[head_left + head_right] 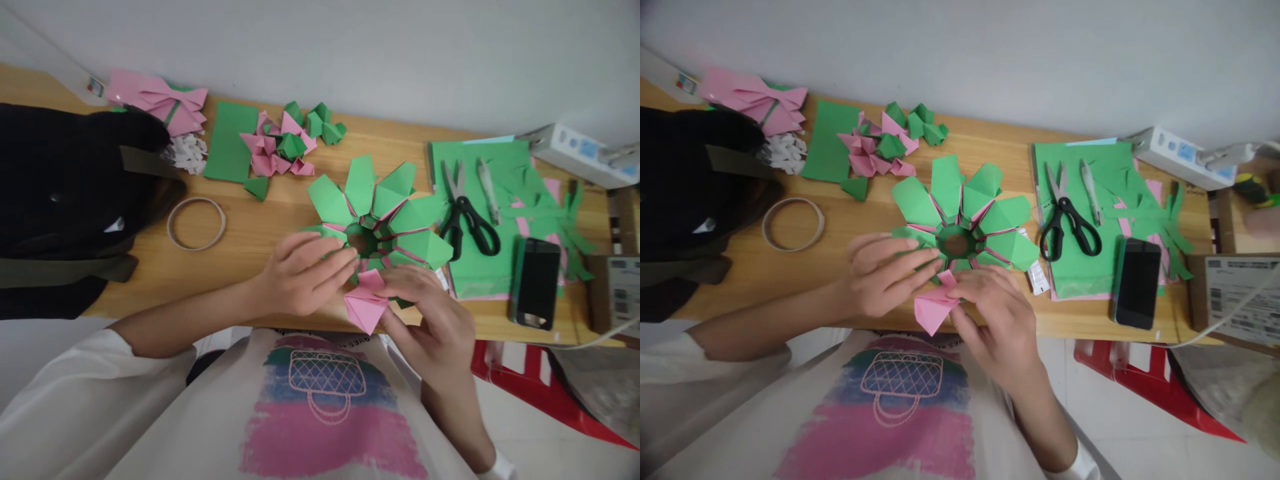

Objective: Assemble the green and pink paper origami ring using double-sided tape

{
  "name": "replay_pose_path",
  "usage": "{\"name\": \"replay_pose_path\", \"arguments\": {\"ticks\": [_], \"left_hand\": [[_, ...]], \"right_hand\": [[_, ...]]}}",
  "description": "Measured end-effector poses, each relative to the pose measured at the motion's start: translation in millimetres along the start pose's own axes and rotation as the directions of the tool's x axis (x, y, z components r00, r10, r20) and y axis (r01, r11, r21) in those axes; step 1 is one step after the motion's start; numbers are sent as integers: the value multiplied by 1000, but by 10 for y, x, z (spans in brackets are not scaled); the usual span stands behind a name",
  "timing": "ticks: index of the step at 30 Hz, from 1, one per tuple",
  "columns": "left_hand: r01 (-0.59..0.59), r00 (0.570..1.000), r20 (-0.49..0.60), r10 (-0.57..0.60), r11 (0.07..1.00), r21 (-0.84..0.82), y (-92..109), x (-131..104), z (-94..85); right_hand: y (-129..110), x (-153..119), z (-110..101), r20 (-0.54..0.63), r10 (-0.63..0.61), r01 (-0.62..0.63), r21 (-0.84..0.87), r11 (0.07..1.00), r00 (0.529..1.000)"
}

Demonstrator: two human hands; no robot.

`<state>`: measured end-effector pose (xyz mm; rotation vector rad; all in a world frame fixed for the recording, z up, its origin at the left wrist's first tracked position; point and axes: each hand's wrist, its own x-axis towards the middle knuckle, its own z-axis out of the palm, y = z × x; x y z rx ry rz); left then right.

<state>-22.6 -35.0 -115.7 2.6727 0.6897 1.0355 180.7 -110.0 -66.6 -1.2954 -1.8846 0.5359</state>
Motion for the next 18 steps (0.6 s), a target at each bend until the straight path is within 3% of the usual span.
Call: {"name": "replay_pose_path", "arguments": {"ticks": [3, 9, 14, 18], "left_hand": [[-4, 999, -43, 13, 976, 217, -10, 70, -62], [-45, 983, -171, 68, 989, 138, -108, -14, -108], [-201, 950, -186, 251, 946, 253, -131, -7, -199], [-233, 929, -208, 306, 920, 315, -156, 53, -172]], "right_hand": [[0, 1, -2, -1, -2, 2, 16, 1000, 1000], [13, -5, -3, -10, -9, 10, 15, 1000, 1000], [1, -2, -5, -11, 10, -10, 4, 1000, 1000], [2, -2, -8, -15, 4, -4, 3, 1000, 1000]]}}
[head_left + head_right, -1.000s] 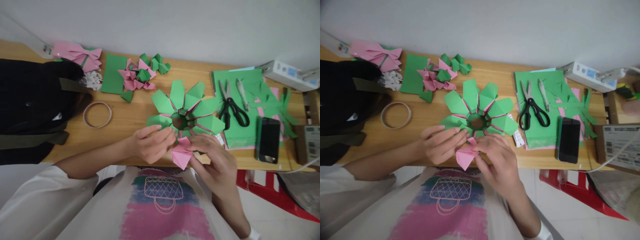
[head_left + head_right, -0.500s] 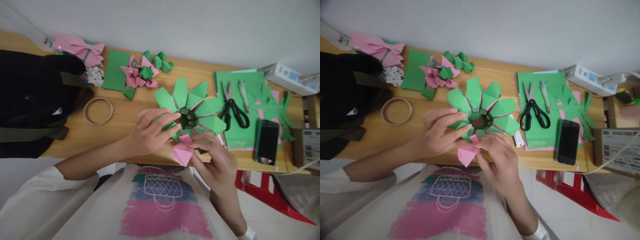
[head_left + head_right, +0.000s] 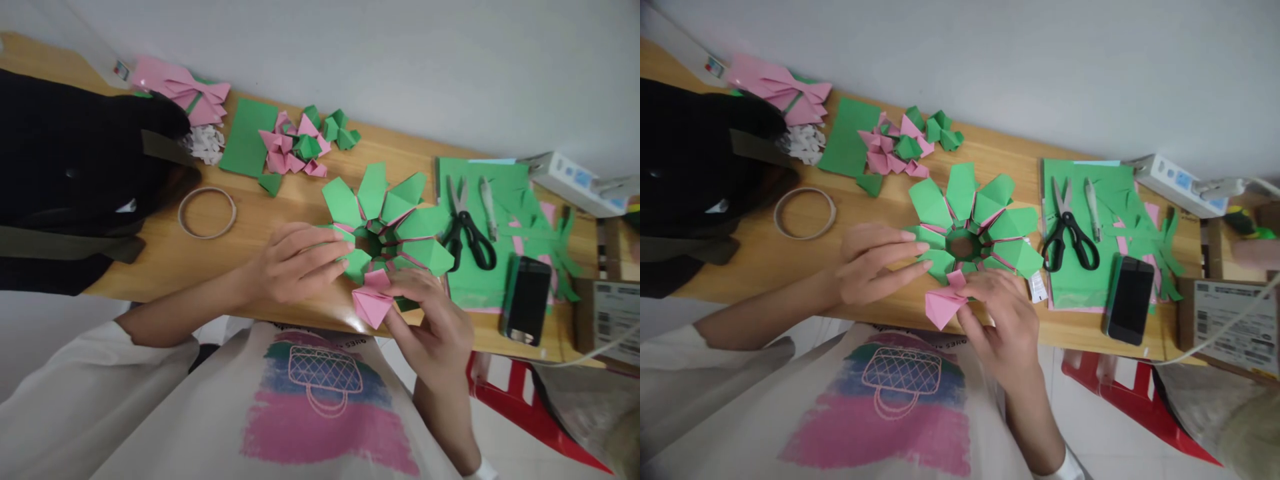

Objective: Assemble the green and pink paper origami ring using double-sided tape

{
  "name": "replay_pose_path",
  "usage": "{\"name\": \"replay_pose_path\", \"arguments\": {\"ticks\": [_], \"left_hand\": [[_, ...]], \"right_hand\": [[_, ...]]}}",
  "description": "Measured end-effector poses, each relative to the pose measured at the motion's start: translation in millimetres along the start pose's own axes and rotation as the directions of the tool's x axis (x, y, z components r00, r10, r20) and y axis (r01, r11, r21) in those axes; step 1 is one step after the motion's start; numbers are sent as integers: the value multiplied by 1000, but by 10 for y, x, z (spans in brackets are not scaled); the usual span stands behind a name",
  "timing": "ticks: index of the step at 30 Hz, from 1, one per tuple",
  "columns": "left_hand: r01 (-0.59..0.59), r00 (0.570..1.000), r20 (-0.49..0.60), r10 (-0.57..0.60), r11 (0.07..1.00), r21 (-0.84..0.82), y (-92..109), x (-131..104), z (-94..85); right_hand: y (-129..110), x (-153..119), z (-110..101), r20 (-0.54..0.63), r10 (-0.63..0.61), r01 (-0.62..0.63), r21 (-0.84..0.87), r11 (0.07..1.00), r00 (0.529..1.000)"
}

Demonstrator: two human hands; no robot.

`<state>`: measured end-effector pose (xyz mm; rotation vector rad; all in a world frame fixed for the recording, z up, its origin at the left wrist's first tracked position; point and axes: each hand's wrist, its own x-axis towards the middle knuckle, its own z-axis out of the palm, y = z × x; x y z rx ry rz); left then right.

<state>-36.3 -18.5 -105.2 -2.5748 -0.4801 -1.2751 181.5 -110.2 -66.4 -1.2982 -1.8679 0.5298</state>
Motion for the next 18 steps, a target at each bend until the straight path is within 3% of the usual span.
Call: {"name": "replay_pose_path", "arguments": {"ticks": [5, 9, 13, 16, 18], "left_hand": [[-15, 1000, 1, 15, 998, -60, -9, -54, 81], [108, 991, 96, -90, 972, -209, -30, -120, 86], [16, 998, 70, -11, 997, -71, -28, -116, 51], [87, 988, 126, -85, 996, -13, 10, -94, 48], [74, 993, 91, -72, 997, -12, 16, -91, 76]], "right_hand": [[9, 10, 3, 1, -2, 2, 3, 1000, 1000], [17, 15, 1, 2, -7, 7, -5, 1000, 1000], [29, 16, -11, 20, -21, 21, -8, 1000, 1000], [39, 22, -22, 55, -38, 39, -12, 999, 998], [44, 34, -23, 72, -44, 45, -15, 999, 996]]}}
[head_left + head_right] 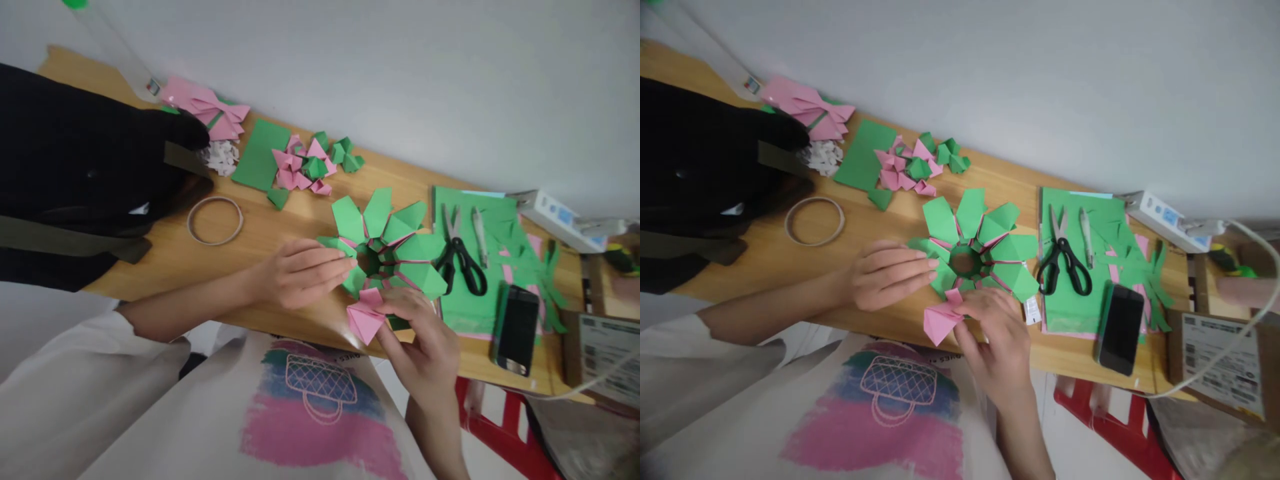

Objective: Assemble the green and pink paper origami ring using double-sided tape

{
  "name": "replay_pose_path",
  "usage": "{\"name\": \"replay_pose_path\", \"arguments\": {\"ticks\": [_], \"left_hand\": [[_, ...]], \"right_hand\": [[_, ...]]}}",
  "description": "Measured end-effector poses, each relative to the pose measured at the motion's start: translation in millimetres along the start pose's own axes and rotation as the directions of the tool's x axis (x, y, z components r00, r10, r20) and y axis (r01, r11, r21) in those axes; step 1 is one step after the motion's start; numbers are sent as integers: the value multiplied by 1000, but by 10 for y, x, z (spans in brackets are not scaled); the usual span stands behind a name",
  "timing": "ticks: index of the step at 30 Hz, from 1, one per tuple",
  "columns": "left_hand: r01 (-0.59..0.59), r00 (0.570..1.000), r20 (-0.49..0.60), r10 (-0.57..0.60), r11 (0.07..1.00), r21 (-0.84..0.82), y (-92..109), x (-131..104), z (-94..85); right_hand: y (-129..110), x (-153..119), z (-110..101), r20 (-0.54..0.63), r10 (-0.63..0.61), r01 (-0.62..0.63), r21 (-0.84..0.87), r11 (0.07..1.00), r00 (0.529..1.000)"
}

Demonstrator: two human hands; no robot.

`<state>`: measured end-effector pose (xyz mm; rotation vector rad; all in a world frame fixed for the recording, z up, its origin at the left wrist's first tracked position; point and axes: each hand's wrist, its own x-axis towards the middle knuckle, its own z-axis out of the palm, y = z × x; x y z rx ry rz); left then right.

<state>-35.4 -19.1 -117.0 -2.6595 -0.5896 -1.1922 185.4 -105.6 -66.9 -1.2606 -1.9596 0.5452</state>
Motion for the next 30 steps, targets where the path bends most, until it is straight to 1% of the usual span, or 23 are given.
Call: {"name": "replay_pose_path", "arguments": {"ticks": [4, 6, 7, 8, 10, 11, 12, 13, 14, 15, 16, 17, 19, 21, 22, 24, 25, 27, 28, 30], "left_hand": [[-127, 984, -123, 128, 992, 21, -58, -18, 84], [-139, 979, -148, 138, 990, 6, -72, -33, 98], [-119, 984, -139, 114, 993, -24, -64, -37, 90], [-77, 991, -118, 69, 995, -64, -48, -36, 71], [48, 998, -27, -54, 983, -178, 4, -20, -2], [123, 992, 14, -123, 964, -238, 28, -7, -50], [202, 979, 67, -191, 933, -299, 43, 6, -103], [276, 961, 95, -260, 891, -361, 41, 14, -156], [349, 936, 99, -339, 846, -403, 19, 15, -208], [422, 903, 111, -415, 808, -410, -27, 6, -258], [501, 862, 128, -491, 782, -370, -95, -11, -310], [587, 807, 138, -573, 757, -287, -180, -38, -364], [738, 670, 140, -729, 674, -19, -367, -115, -490], [797, 577, 126, -807, 590, 130, -514, -212, -639], [813, 507, 164, -846, 533, 234, -557, -264, -714], [820, 424, 222, -878, 477, 318, -575, -370, -840], [821, 391, 253, -885, 459, 340, -557, -422, -882], [829, 355, 297, -886, 445, 337, -484, -518, -918], [834, 345, 316, -884, 443, 329, -435, -559, -916], [847, 347, 346, -872, 450, 284, -318, -612, -899]], "right_hand": [[5, 47, 11, -4, -6, 6, -41, 999, 1000], [5, 71, 17, -15, -17, 15, -67, 998, 1000], [4, 80, 17, -20, -21, 19, -84, 996, 1000], [4, 85, 16, -23, -24, 21, -101, 995, 999], [2, 86, 8, -12, -31, 29, -126, 992, 999], [2, 82, 2, 4, -35, 35, -131, 991, 999], [2, 76, -5, 23, -39, 42, -132, 990, 999], [3, 70, -12, 41, -46, 51, -131, 990, 998], [4, 63, -21, 55, -57, 63, -131, 989, 997], [4, 58, -29, 66, -70, 79, -135, 988, 995], [3, 52, -38, 73, -87, 96, -143, 985, 994], [-1, 48, -48, 79, -104, 115, -153, 981, 991], [-18, 36, -65, 92, -135, 150, -176, 973, 987], [-40, 16, -76, 95, -161, 177, -198, 964, 982], [-51, 2, -77, 91, -168, 183, -211, 960, 982], [-65, -37, -70, 65, -175, 185, -235, 954, 982], [-70, -62, -63, 45, -175, 181, -245, 952, 984], [-85, -118, -46, -2, -162, 156, -255, 954, 987], [-102, -147, -36, -27, -153, 141, -252, 957, 988], [-165, -198, -15, -81, -134, 112, -229, 967, 988]]}}
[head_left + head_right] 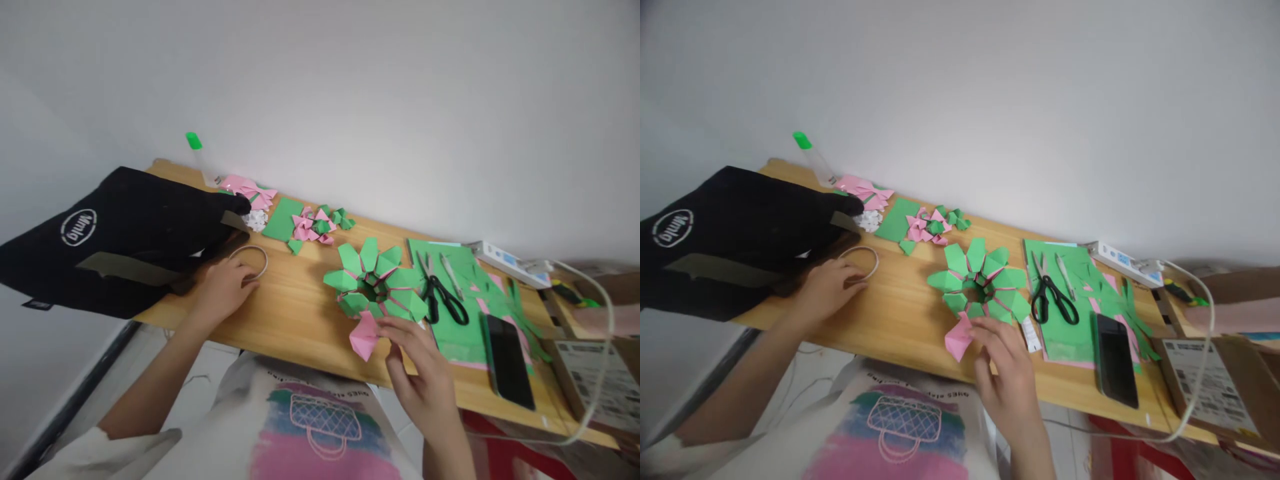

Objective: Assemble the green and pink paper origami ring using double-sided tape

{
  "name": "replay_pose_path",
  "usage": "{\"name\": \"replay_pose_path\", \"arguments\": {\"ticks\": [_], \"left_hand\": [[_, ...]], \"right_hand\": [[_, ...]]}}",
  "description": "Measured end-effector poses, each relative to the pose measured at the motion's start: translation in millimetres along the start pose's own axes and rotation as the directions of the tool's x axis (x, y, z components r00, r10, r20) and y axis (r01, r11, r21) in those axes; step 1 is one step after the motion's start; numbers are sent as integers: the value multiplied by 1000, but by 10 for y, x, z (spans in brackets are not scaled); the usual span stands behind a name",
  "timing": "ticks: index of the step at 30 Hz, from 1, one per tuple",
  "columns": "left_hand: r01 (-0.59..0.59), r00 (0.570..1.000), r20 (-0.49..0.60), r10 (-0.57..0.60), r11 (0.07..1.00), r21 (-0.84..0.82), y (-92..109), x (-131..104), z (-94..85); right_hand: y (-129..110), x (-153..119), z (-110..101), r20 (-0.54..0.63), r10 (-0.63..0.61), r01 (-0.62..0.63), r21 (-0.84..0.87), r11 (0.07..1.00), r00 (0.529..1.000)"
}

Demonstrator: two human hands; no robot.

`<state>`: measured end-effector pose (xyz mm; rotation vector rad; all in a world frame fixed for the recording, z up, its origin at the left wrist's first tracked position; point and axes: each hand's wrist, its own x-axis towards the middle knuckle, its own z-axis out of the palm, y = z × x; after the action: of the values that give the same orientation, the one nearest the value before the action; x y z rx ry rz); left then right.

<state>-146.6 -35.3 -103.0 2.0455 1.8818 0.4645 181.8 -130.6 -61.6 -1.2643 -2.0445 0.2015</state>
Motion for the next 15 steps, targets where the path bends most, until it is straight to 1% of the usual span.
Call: {"name": "replay_pose_path", "arguments": {"ticks": [2, 4, 5, 6, 7, 8, 9, 10, 11, 13, 15], "left_hand": [[-41, 999, 13, 42, 996, -84, 70, -131, 21], [-115, 993, 12, 120, 969, -219, 202, -284, -25], [-166, 984, 4, 176, 939, -302, 287, -364, -71], [-226, 971, -10, 240, 898, -377, 379, -442, -126], [-319, 938, -63, 340, 778, -541, 475, -514, -185], [-386, 900, -118, 420, 643, -661, 567, -579, -241], [-423, 869, -165, 466, 529, -736, 653, -634, -288], [-440, 839, -186, 511, 437, -785, 727, -680, -325], [-427, 825, -178, 536, 387, -817, 788, -717, -349], [-385, 820, -150, 552, 339, -858, 869, -774, -367], [-326, 828, -97, 553, 333, -885, 907, -814, -363]], "right_hand": [[-116, -14, 0, -83, 19, -15, 52, 999, 996], [-265, 16, 11, -159, 31, -12, 115, 993, 987], [-342, 49, 21, -170, 38, -15, 140, 990, 985], [-415, 91, 36, -156, 45, -22, 149, 989, 987], [-480, 141, 54, -122, 52, -34, 144, 989, 991], [-533, 193, 72, -95, 50, -37, 126, 991, 994], [-571, 244, 88, -91, 42, -32, 109, 994, 995], [-596, 289, 102, -109, 17, -6, 102, 995, 994], [-607, 325, 110, -134, -13, 27, 108, 994, 991], [-603, 366, 112, -188, -63, 88, 132, 987, 980], [-580, 366, 103, -217, -70, 104, 150, 983, 974]]}}
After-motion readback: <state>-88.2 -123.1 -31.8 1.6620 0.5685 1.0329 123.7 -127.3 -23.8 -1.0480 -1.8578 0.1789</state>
